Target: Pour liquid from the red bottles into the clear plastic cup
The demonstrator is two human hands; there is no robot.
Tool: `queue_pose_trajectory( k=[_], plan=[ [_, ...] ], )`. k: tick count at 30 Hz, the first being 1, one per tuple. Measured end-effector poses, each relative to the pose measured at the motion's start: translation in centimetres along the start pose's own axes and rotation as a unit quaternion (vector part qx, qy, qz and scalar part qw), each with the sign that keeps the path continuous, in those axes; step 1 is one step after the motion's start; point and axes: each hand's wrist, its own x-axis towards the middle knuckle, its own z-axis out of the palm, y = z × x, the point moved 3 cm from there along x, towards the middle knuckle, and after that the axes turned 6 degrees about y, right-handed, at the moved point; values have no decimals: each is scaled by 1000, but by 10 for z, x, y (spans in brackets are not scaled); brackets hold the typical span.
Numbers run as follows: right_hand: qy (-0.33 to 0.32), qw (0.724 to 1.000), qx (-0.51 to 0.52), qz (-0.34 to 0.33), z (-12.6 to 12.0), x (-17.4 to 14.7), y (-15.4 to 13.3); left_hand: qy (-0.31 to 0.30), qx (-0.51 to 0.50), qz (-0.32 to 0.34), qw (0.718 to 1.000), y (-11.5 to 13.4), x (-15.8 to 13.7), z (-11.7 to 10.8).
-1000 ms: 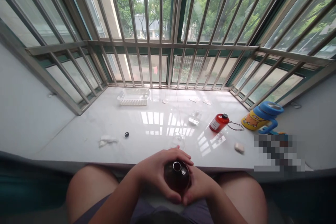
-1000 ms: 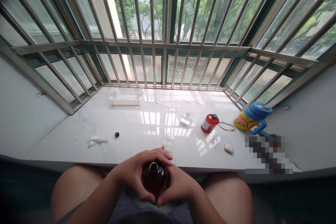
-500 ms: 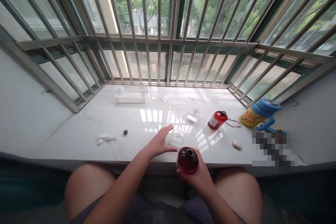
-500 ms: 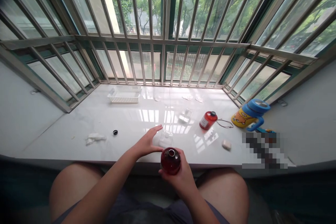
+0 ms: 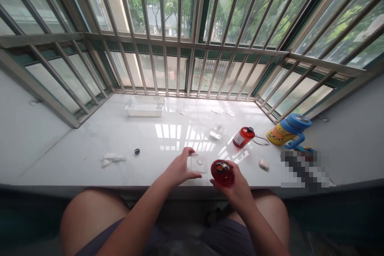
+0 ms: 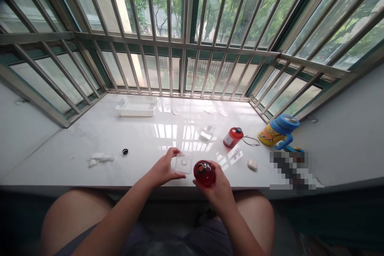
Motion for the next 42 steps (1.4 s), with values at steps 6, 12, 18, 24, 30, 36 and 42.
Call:
queue_pose_trajectory(
  k=[6, 12, 18, 24, 30, 36, 42],
  plan=[
    [-34, 988, -50, -144, -7, 24, -13, 44, 36, 19, 998, 24, -37, -24],
    [-53, 961, -105, -251, -3, 32, -38, 82, 57, 7, 995, 31, -56, -31],
    [-80, 938, -144, -304, 1, 34, -46, 97, 83, 34, 991, 33, -60, -34],
    [-78, 920, -177, -341, -3, 37, -56, 95, 51, 22, 994, 37, -62, -34],
    [-73, 897, -217, -379, -10, 39, -71, 85, 3, 3, 996, 39, -61, -33],
    [-73, 888, -230, -392, -13, 42, -77, 74, -14, -13, 997, 36, -59, -31],
    [-72, 884, -236, -397, -11, 43, -81, 68, -20, -17, 997, 32, -59, -30]
  ],
)
